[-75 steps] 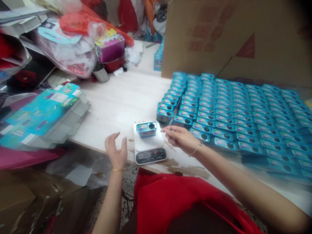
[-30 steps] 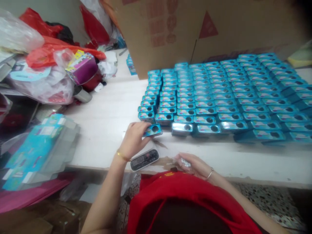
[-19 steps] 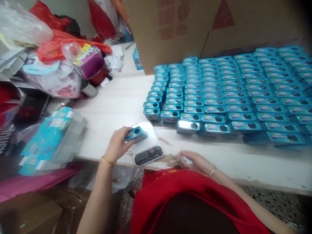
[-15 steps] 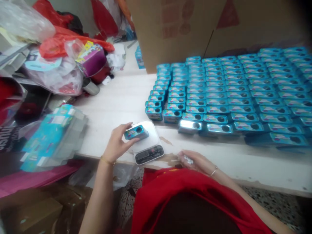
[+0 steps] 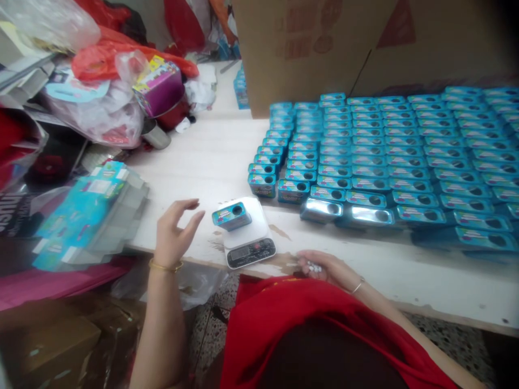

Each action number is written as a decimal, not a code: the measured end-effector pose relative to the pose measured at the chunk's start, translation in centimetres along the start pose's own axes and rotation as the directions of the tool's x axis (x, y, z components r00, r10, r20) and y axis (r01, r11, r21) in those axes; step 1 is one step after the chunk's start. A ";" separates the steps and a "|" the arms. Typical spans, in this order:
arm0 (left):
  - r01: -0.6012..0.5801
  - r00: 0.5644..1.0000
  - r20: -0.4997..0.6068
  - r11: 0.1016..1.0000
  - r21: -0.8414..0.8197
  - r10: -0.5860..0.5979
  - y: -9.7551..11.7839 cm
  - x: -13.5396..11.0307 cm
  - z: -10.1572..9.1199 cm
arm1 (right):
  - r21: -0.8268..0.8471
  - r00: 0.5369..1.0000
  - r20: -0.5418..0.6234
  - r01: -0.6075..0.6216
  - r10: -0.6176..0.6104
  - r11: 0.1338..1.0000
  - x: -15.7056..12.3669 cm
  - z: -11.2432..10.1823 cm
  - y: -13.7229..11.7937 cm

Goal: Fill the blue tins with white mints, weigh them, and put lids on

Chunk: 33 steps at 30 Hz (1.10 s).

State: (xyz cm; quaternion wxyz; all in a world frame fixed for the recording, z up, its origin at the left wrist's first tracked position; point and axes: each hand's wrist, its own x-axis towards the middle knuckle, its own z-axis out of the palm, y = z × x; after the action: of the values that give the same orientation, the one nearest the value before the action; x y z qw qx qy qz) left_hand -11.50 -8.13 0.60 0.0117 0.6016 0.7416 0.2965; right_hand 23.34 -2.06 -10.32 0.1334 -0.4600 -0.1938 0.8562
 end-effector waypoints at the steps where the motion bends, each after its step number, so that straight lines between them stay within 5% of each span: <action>1: -0.001 1.000 0.002 1.000 -0.007 0.001 0.0 0.0 0.1 | -0.006 1.000 -0.001 -0.002 0.002 1.000 0.0 0.0 0.0; 11: -0.038 0.998 0.039 0.998 -0.053 0.040 0.2 0.0 0.8 | 0.011 1.000 0.009 -0.015 0.015 1.000 0.0 0.0 0.2; 19: -0.254 0.909 0.338 0.967 -0.019 0.245 2.8 1.4 4.1 | -0.013 0.999 -0.008 0.044 -0.045 0.999 -0.2 0.9 -0.1; 28: -0.544 0.787 0.335 0.839 -0.019 0.518 8.4 6.3 12.0 | 0.104 0.992 0.063 0.107 -0.114 0.989 0.4 0.5 0.0; 33: -0.549 0.833 0.049 0.835 -0.047 0.551 8.7 6.3 12.5 | 0.173 0.991 0.105 0.067 -0.086 0.983 -1.2 -0.6 -1.2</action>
State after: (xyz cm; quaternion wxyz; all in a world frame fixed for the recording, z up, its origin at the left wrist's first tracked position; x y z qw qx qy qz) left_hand -0.90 3.71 -3.58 -0.0424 0.7977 0.5322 0.2805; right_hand 24.53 -1.38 -9.24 0.1938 -0.3906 -0.1453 0.8881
